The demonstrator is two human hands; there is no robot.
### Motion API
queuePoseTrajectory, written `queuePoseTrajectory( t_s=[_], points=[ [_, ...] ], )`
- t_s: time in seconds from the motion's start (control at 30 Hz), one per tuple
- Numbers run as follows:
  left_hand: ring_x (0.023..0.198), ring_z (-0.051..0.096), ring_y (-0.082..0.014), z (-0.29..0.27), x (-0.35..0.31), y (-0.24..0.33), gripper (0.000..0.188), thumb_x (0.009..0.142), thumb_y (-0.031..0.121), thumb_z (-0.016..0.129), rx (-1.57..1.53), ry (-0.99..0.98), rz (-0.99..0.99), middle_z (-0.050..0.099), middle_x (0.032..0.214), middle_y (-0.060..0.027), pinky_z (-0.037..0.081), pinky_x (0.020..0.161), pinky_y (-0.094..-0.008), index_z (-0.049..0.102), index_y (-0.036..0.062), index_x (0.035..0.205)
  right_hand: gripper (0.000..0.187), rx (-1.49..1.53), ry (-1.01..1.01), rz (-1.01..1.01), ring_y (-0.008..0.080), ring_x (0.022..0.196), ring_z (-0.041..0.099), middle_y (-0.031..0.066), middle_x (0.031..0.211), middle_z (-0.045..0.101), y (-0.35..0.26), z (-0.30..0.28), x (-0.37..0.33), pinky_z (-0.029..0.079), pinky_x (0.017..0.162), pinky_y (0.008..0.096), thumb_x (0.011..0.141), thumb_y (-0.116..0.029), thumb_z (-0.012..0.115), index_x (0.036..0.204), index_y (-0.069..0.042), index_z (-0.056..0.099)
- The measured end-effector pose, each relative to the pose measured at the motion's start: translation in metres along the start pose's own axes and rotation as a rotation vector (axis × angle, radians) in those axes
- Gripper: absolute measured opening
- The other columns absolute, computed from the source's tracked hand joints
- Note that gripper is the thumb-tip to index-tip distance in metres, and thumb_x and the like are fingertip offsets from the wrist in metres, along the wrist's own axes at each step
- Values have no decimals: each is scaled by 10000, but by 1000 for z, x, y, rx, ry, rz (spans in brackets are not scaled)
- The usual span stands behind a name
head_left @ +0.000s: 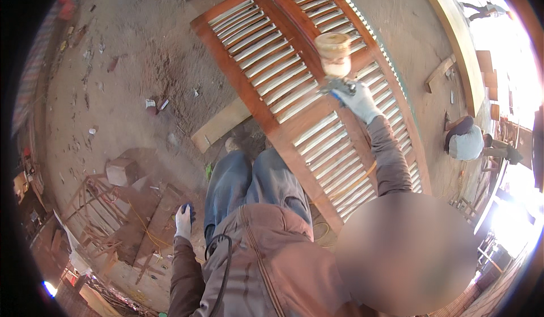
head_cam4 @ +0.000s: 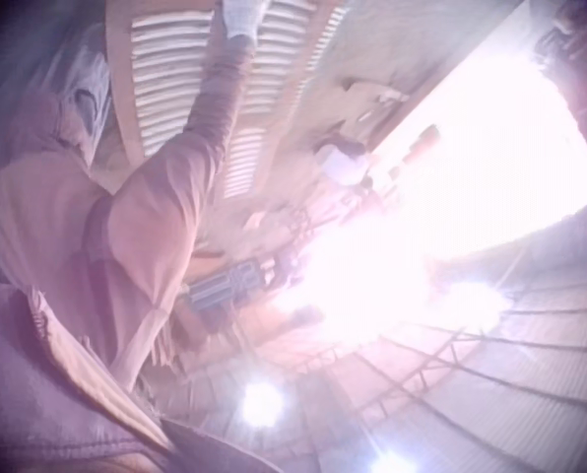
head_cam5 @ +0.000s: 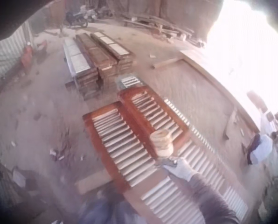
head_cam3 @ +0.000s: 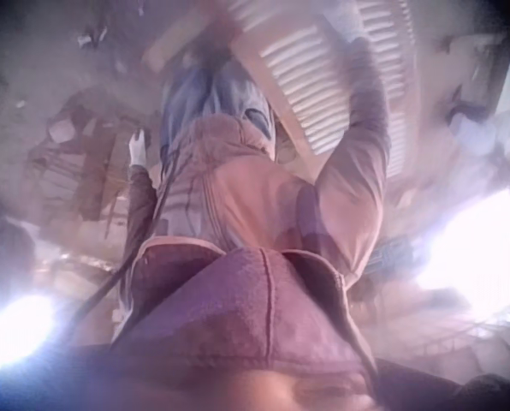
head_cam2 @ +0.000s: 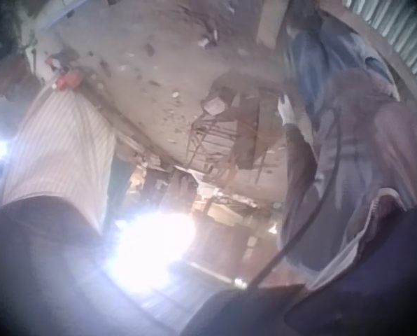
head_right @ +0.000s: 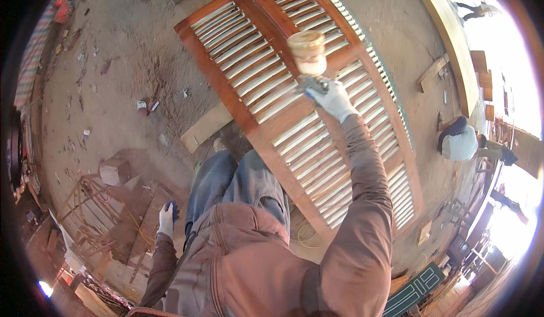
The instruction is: The person lifts and stacks several large wooden louvered panels in a workshop, then uses a spray gun to apply a reddish-brown finish to one panel. The person moves around the workspace to position the panels and operates the spray gun with both hands.
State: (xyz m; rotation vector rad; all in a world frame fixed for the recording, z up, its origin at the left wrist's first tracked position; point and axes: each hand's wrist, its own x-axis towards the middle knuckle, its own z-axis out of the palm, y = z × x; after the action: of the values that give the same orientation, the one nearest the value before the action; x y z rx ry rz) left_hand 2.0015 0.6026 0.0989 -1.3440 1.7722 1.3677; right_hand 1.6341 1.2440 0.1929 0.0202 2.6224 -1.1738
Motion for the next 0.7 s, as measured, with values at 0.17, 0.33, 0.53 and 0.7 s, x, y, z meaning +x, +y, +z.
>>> queuePoseTrajectory(
  t_s=[0.17, 0.33, 0.53, 0.7],
  points=[
    [767, 629, -126, 27, -43, -26, 256, 1004, 262, 597, -10, -34, -73, 673, 977, -3, 489, 632, -280, 647, 98, 1194, 460, -360, 242, 111, 368, 911, 698, 203, 945, 723, 66, -100, 43, 544, 801, 447, 833, -486, 716, 1034, -72, 742],
    [774, 605, -116, 54, -59, -35, 257, 1001, 258, 597, -54, -29, -46, 664, 983, 2, 478, 651, -271, 656, 82, 1179, 410, -740, 377, 169, 346, 935, 691, 134, 991, 739, 108, -173, 64, 538, 791, 436, 871, -414, 691, 1152, -115, 710],
    [765, 601, -104, 68, -68, -40, 242, 1018, 251, 583, -11, -13, -24, 653, 961, 13, 485, 672, -257, 648, 103, 1198, 366, -741, 281, 126, 325, 937, 701, 116, 1005, 737, 110, -161, 21, 552, 807, 441, 884, -413, 662, 1170, -188, 705],
    [783, 605, -100, 70, -61, -41, 261, 1015, 271, 589, 50, -59, -5, 660, 979, 19, 490, 685, -266, 649, 106, 1209, 382, -386, 147, -25, 308, 890, 719, 119, 993, 743, 66, -85, -49, 564, 764, 392, 874, -418, 716, 1156, -161, 730]
  ],
)
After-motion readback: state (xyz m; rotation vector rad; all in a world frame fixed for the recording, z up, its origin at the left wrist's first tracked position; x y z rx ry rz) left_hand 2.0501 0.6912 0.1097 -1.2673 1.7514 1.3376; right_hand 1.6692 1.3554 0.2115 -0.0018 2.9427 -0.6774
